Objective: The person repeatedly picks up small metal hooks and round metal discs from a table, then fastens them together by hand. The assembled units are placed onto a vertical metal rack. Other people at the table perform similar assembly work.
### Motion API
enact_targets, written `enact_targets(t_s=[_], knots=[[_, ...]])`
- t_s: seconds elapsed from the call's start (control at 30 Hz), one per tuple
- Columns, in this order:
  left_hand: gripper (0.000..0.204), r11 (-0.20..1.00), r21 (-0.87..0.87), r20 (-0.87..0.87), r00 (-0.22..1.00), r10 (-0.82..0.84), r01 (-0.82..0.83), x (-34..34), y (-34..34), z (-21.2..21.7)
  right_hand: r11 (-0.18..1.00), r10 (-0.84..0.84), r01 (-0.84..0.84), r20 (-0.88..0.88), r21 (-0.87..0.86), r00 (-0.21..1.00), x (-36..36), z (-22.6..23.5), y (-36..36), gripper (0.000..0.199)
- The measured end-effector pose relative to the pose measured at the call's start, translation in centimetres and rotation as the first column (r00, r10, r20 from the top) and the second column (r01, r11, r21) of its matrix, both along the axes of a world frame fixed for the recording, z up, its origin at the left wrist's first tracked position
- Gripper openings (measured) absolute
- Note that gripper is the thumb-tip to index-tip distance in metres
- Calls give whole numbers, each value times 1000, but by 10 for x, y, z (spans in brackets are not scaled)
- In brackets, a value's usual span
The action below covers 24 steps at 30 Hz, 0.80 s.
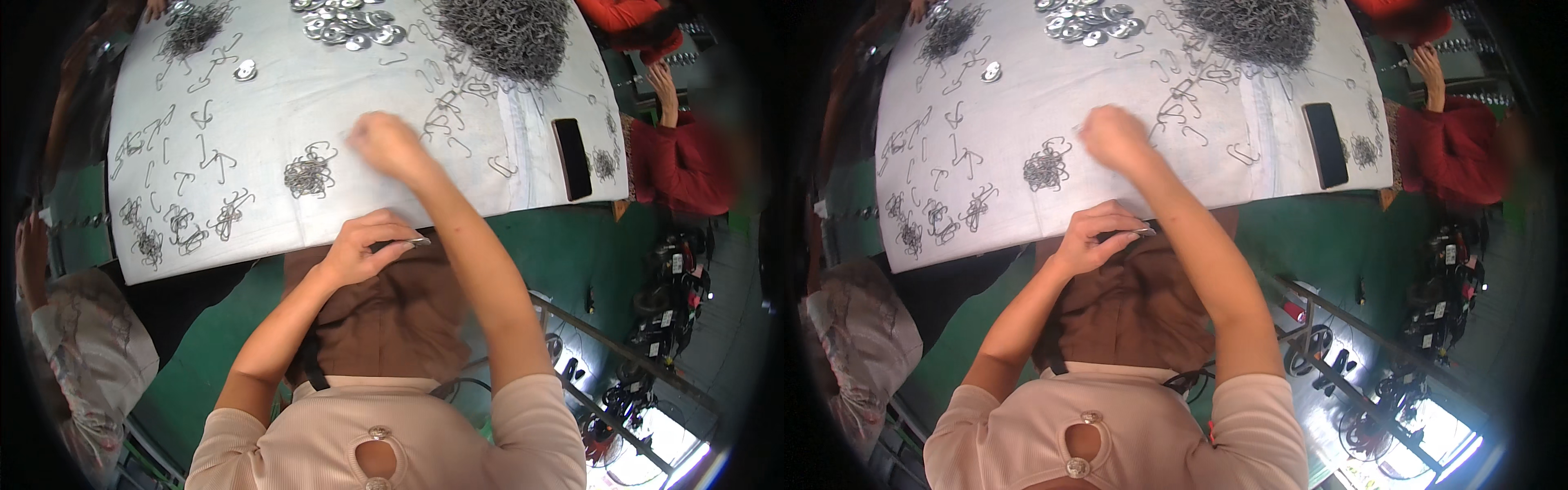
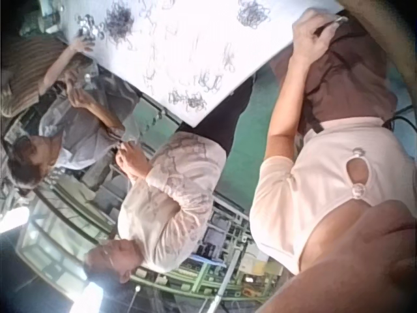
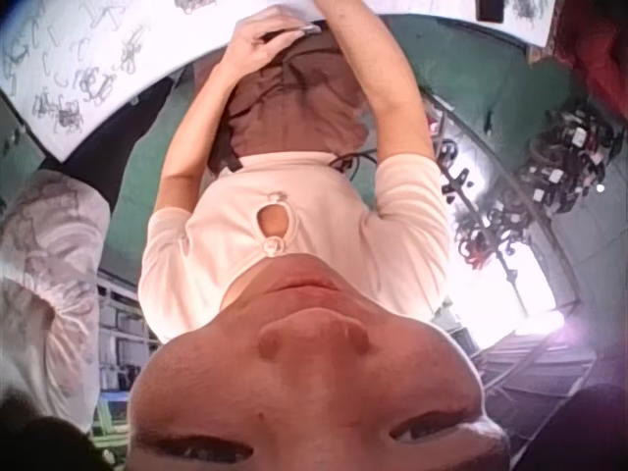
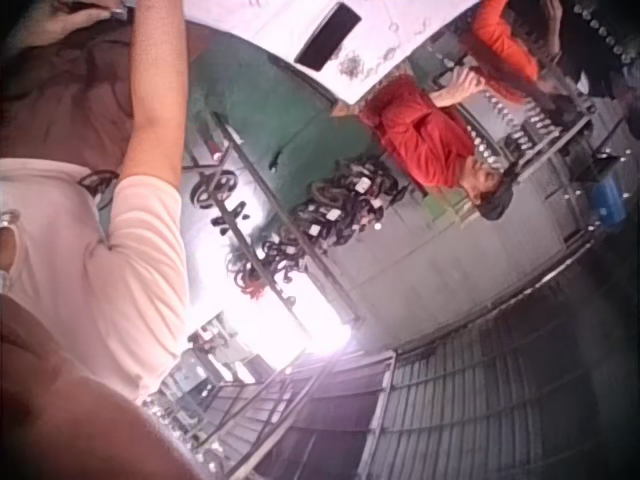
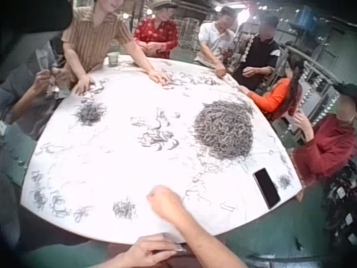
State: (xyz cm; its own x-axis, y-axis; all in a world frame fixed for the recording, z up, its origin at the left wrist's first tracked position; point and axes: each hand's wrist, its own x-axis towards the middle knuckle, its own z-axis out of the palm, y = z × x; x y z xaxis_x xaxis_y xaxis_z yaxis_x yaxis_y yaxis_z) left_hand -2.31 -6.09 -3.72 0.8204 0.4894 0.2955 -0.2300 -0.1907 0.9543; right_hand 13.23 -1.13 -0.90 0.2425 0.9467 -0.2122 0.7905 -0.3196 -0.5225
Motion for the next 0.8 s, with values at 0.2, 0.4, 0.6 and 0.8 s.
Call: enact_targets(t_s=[0.2, 0.4, 0.6, 0.8], knots=[[17, 1000, -26, -22, 1000, -7, 7, -5, -2, 1, 978, -136, 156, -147, 138, 980, 59, 27, -25, 22], [17, 997, -4, -36, 997, 75, -75, -5, -13, 6, 924, -263, 322, 267, -208, 927, 49, 37, -37, 36], [15, 982, 21, -90, 978, 189, -188, -6, -20, 18, 967, -206, 237, 259, -94, 944, 25, 12, -47, 25], [15, 968, -16, -124, 961, 247, -250, -5, -30, 25, 935, -222, 353, -716, 37, 662, 55, 4, -108, 19]])
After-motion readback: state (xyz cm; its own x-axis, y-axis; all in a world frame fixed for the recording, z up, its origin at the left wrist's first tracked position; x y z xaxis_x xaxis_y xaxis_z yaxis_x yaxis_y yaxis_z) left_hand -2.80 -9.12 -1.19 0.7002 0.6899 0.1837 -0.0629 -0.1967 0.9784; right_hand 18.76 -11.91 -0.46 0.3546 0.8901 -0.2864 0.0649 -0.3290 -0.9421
